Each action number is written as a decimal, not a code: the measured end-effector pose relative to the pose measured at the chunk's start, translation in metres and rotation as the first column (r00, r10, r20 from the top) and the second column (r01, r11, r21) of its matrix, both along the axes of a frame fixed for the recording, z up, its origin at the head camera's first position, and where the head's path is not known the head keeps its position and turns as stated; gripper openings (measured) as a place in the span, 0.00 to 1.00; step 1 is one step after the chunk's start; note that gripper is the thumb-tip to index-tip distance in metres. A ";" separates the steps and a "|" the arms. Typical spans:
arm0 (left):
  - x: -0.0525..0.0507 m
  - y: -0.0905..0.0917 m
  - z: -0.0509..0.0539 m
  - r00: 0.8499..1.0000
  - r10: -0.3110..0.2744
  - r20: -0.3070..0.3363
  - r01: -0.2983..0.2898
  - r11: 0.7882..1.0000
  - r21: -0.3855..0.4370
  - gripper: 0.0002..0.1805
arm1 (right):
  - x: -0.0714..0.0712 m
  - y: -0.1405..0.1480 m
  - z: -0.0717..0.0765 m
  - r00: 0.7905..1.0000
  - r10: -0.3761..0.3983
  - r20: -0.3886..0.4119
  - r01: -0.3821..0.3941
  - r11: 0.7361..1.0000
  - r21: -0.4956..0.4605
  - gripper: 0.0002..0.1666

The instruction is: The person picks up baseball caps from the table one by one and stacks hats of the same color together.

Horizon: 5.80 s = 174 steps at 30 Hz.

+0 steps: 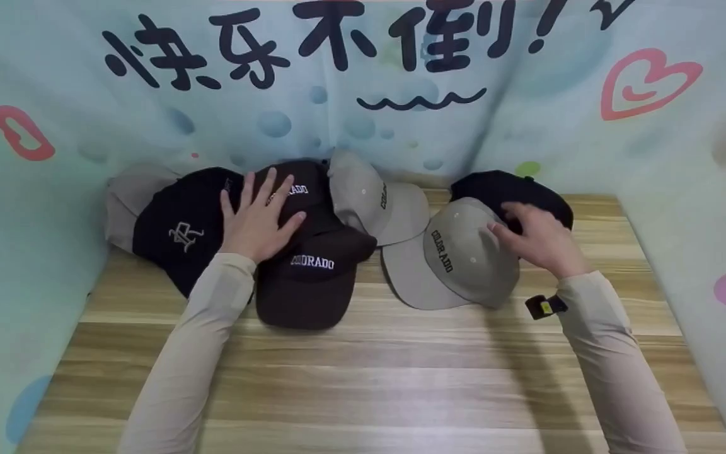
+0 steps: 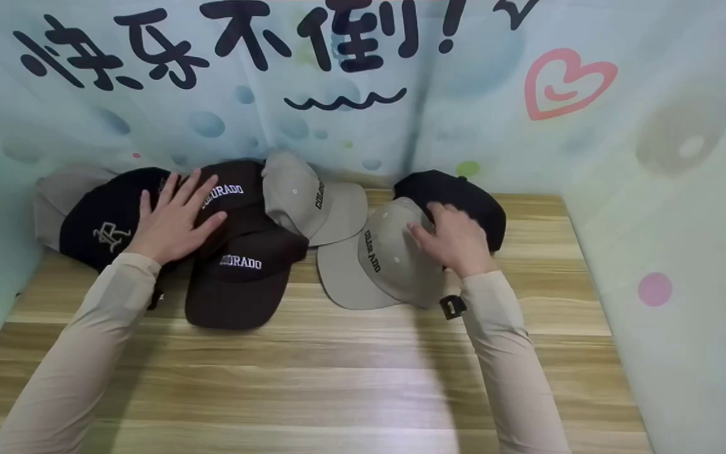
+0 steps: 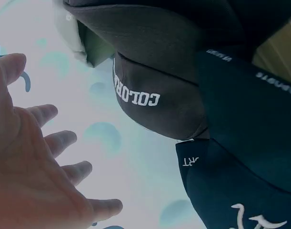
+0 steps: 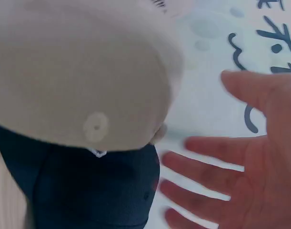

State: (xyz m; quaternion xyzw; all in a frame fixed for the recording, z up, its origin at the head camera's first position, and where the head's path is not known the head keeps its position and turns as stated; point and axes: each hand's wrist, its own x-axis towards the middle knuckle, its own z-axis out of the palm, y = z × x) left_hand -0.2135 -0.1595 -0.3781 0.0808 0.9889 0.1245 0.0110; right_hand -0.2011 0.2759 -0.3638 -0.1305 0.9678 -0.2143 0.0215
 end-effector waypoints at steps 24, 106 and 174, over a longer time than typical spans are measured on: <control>0.049 -0.034 -0.010 0.993 -0.110 -0.040 0.108 0.993 -0.054 0.23 | 0.022 -0.001 0.040 0.979 0.112 0.171 -0.027 0.902 -0.432 0.12; -0.096 0.090 0.008 0.959 0.062 0.277 -0.115 0.977 0.180 0.23 | 0.077 0.035 -0.038 0.946 0.302 -0.121 -0.323 0.918 -0.232 0.15; 0.041 0.156 0.092 0.350 -0.933 0.080 0.720 0.323 0.614 0.09 | 0.095 0.044 -0.072 0.944 0.327 -0.050 -0.323 0.879 -0.351 0.17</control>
